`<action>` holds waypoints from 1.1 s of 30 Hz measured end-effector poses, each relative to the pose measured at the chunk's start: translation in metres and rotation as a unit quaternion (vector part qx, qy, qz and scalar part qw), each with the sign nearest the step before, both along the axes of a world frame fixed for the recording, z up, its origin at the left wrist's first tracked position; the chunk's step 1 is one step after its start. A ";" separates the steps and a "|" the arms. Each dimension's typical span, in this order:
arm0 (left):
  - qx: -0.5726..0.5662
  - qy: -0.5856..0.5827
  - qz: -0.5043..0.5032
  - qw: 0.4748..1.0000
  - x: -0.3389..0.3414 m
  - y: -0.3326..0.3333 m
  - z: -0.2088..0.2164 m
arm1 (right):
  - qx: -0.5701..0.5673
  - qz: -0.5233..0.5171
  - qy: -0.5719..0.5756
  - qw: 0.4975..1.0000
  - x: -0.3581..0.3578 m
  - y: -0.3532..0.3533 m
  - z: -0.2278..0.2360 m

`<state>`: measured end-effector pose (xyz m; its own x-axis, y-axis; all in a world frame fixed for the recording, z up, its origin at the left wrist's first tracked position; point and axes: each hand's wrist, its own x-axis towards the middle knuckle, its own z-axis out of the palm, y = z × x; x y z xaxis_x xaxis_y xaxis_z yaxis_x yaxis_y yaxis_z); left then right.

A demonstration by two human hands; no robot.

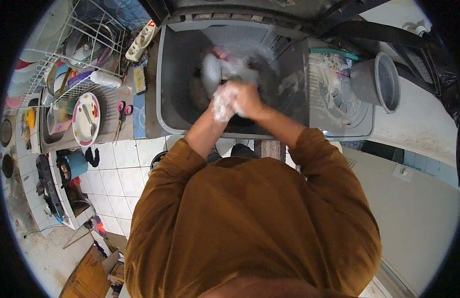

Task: The person opens a top-loading washing machine, adds water from a bucket, and places dark garments into the soapy water. They then add detergent from a box and scrub the clothes by hand inside the machine.

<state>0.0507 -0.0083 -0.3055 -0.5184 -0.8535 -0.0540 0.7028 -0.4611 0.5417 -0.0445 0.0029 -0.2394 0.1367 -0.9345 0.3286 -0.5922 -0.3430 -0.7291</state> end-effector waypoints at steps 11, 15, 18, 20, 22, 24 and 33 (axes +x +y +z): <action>-0.013 -0.039 -0.075 0.996 0.001 -0.006 -0.008 | 0.018 -0.014 0.053 0.998 -0.013 -0.012 0.000; 0.001 0.011 -0.072 0.997 0.002 -0.002 0.019 | 0.091 -0.099 0.113 0.984 -0.009 -0.021 0.018; -0.006 0.148 -0.177 0.973 0.018 -0.018 -0.044 | -0.033 0.006 0.052 0.998 0.014 0.001 0.008; 0.107 0.171 -0.140 0.969 0.017 -0.014 -0.053 | -0.030 0.004 -0.011 0.999 0.005 -0.006 -0.002; 0.306 -0.094 -0.031 0.947 -0.012 -0.010 0.026 | 0.130 -0.096 0.054 0.985 -0.020 -0.027 0.000; 0.272 -0.096 -0.037 0.957 -0.014 -0.005 0.041 | 0.174 -0.122 0.045 0.976 -0.025 -0.031 -0.008; 0.343 -0.155 0.087 0.922 -0.007 -0.021 0.039 | 0.169 -0.016 0.048 0.984 -0.023 0.002 0.011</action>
